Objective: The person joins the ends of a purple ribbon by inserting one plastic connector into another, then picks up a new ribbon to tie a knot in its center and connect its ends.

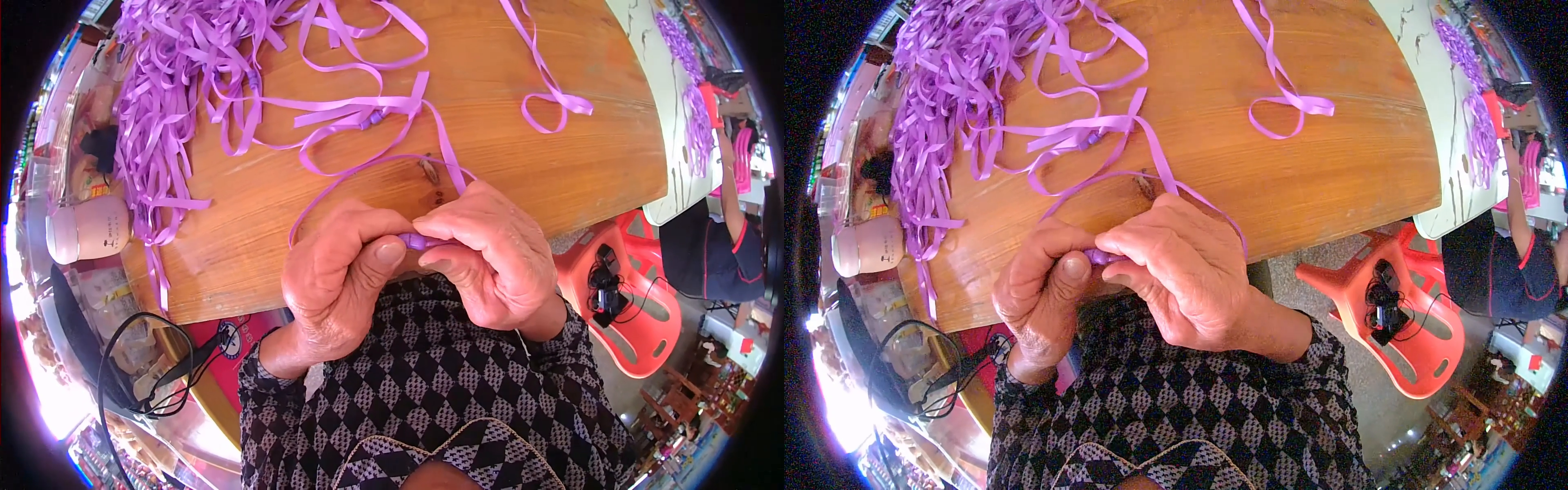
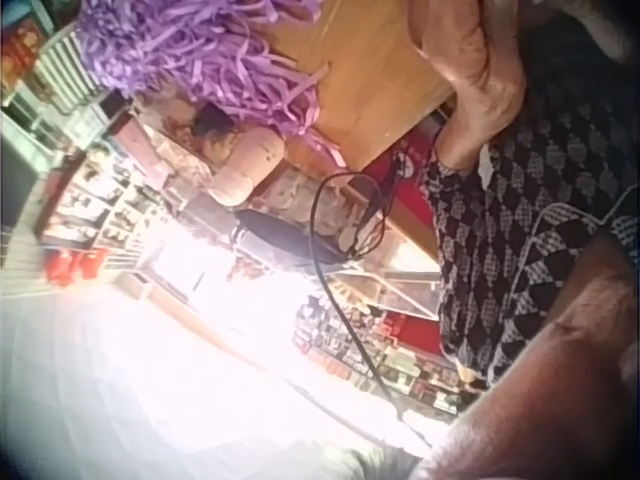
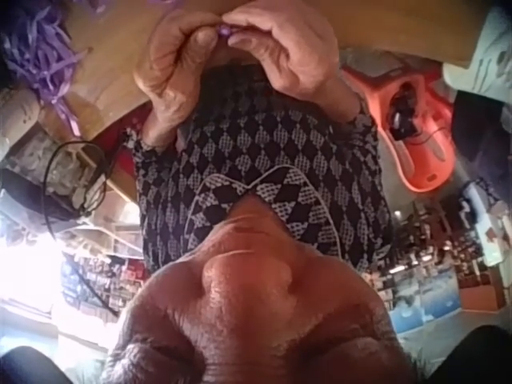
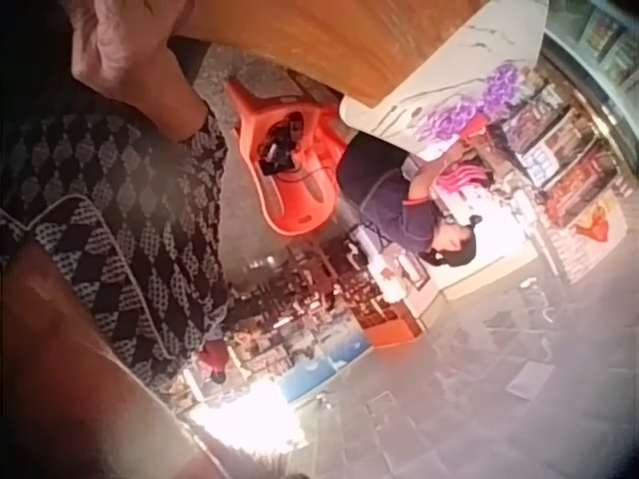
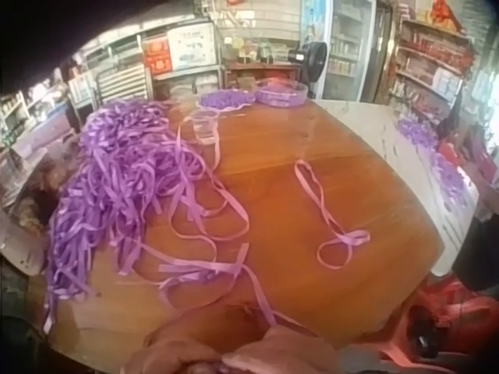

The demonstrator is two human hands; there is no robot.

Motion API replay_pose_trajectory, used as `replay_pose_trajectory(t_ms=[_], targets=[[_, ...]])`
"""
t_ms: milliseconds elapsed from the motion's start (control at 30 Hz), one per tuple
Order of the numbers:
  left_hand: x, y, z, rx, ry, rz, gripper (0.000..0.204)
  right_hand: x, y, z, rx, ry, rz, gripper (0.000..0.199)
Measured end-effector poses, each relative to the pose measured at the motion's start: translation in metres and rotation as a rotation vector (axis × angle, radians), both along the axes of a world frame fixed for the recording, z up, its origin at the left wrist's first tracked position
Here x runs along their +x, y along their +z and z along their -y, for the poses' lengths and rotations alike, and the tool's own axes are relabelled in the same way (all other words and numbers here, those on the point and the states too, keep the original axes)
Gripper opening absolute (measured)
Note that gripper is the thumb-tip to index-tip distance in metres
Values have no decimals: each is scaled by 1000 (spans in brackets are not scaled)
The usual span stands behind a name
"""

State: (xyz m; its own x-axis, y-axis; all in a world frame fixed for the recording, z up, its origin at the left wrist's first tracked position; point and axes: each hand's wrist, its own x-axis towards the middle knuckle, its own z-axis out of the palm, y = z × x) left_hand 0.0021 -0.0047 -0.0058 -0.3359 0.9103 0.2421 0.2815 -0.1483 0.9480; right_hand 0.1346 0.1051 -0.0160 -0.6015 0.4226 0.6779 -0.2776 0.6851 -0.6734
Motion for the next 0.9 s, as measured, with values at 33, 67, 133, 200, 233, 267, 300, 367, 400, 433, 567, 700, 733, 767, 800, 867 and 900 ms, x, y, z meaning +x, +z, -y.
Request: replay_pose_trajectory(t_ms=[33,67,133,200,233,267,300,367,400,433,567,700,733,767,800,867,900], targets=[[0,0,0,24,-14,-30,11,1,1,0,5,-12,33,17],[1,1,2,26,-13,-29,11,2,2,0,10,-24,67,17],[4,4,5,-99,-2,114,11,4,-2,0,11,-34,67,17],[3,1,2,-95,-8,172,12,4,-5,-2,13,-45,68,16],[3,0,1,-96,-10,228,12,3,-5,-1,19,-48,63,16],[3,1,2,-96,-9,229,12,3,-6,-2,24,-52,58,16],[3,3,2,-140,-8,224,12,4,-5,-2,25,-51,59,16],[3,4,4,-185,-2,221,12,4,-1,-4,64,-44,100,17],[3,4,5,-178,5,222,12,4,-1,-3,64,-42,101,17],[3,3,5,-170,10,223,11,3,0,-2,59,-37,106,17],[-2,2,0,-44,21,-125,10,-2,-4,2,-10,-41,38,16],[1,-1,-2,88,66,-308,8,-2,-4,5,-1,-42,56,17],[2,-1,-2,86,90,-311,8,-2,-5,7,5,-67,62,17],[5,-1,-2,85,91,-312,8,-3,-6,8,10,-92,68,17],[7,0,-2,62,115,-290,8,-4,-6,9,9,-91,67,17],[8,-1,-2,39,137,-265,7,-6,-6,12,53,-136,37,18],[7,-3,-3,63,134,-272,7,-6,-7,12,53,-137,37,18]])
